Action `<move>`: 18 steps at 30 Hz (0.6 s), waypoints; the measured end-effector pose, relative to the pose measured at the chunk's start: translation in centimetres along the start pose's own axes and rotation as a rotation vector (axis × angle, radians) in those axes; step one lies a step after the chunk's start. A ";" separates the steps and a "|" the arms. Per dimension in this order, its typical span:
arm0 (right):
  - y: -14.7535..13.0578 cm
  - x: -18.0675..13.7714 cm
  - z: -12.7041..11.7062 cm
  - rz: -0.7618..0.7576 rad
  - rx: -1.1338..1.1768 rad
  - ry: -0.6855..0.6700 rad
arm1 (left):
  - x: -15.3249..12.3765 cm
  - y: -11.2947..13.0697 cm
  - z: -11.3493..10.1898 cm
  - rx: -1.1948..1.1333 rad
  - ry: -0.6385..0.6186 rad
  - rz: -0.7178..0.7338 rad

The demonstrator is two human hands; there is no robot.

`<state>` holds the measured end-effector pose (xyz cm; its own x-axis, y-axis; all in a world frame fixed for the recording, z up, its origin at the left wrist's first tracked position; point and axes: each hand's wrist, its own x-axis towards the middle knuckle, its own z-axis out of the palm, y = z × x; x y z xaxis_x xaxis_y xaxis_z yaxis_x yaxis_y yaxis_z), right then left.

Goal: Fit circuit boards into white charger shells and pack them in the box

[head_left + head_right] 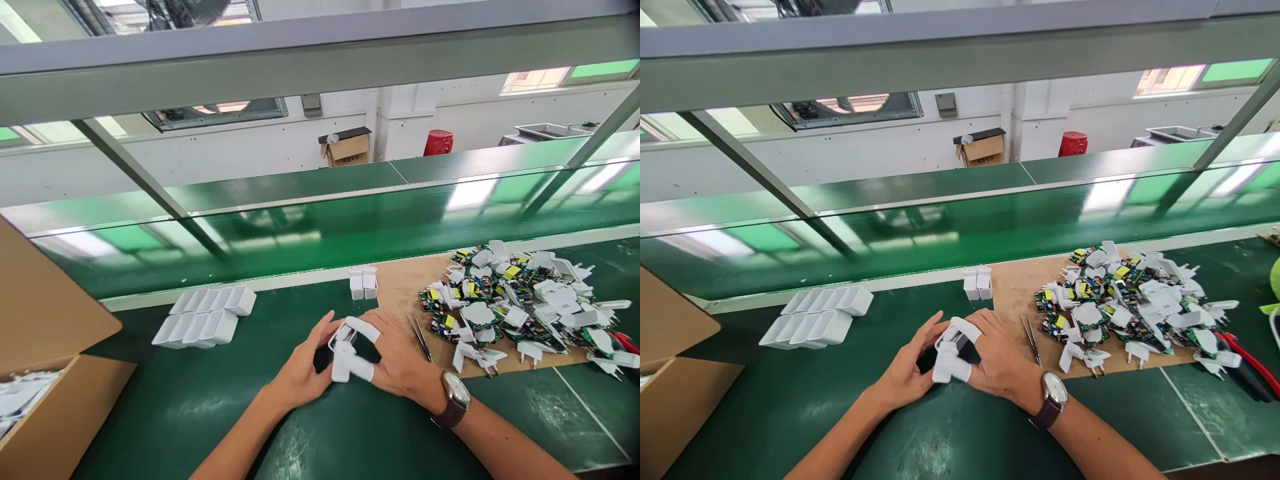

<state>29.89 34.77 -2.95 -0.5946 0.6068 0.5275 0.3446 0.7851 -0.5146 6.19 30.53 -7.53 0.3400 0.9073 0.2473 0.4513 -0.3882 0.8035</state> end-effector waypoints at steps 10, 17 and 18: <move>2.1 -0.8 2.3 -0.013 0.019 -0.142 | 0.4 1.1 -0.8 -0.310 0.160 -0.092; 1.8 -0.3 2.4 -0.091 -0.022 -0.073 | 0.3 1.1 -0.5 -0.351 0.176 -0.099; 1.6 -0.3 2.3 -0.097 -0.004 -0.035 | 0.2 1.1 -0.5 -0.378 0.180 -0.113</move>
<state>28.97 35.58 -5.44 -0.6501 0.5235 0.5507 0.2869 0.8402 -0.4601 6.34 30.38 -6.31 0.1411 0.9674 0.2102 0.1320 -0.2288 0.9645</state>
